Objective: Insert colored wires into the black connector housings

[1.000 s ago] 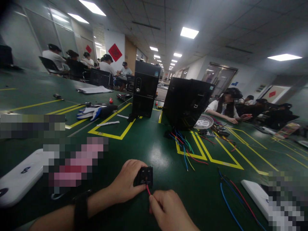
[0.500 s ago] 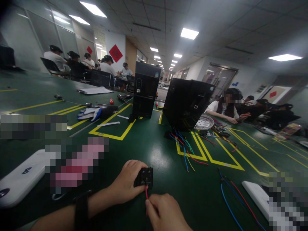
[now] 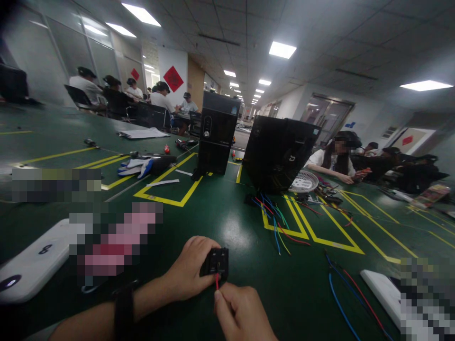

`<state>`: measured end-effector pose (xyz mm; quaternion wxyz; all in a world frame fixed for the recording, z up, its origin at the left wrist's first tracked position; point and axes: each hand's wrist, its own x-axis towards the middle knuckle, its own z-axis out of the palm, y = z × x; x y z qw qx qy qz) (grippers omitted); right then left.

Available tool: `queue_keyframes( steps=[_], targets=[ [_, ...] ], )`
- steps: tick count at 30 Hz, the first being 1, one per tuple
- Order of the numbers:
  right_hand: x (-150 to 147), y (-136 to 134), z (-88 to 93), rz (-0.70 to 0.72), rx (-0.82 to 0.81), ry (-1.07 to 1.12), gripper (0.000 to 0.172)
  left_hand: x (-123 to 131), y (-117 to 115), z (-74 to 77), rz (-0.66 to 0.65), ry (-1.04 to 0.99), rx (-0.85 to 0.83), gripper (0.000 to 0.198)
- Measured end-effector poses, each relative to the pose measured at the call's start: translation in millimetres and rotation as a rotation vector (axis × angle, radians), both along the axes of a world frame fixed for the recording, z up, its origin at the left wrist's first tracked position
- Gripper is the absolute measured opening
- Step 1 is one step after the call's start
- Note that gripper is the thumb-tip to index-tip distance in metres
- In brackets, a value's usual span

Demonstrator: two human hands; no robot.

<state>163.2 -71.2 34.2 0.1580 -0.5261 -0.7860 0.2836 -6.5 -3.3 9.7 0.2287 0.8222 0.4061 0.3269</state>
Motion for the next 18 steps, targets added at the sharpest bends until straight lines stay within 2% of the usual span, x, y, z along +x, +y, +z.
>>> queue_keyframes(
  steps=[4, 8, 11, 16, 18],
  targets=[
    [3.0, 0.7, -1.4, 0.047, 0.003, -0.160, 0.037, -0.8, 0.1, 2.2, -0.001, -0.005, -0.021, 0.040],
    [10.4, 2.8, 3.7, -0.005, 0.037, -0.177, 0.038, -1.8, -0.6, 3.3, -0.010, -0.005, -0.019, 0.036],
    [13.2, 1.1, 14.1, -0.064, 0.089, -0.069, 0.039, -1.6, -0.4, 1.0, -0.013, -0.009, 0.008, 0.035],
    [14.6, -14.2, 36.2, 0.006, 0.185, 0.208, 0.038, -0.5, 1.4, -3.9, 0.012, -0.002, 0.011, 0.039],
    [15.5, -19.6, 40.1, -0.034, 0.235, 0.320, 0.033, -0.5, 1.4, -4.1, 0.017, -0.008, 0.008, 0.040]
  ],
)
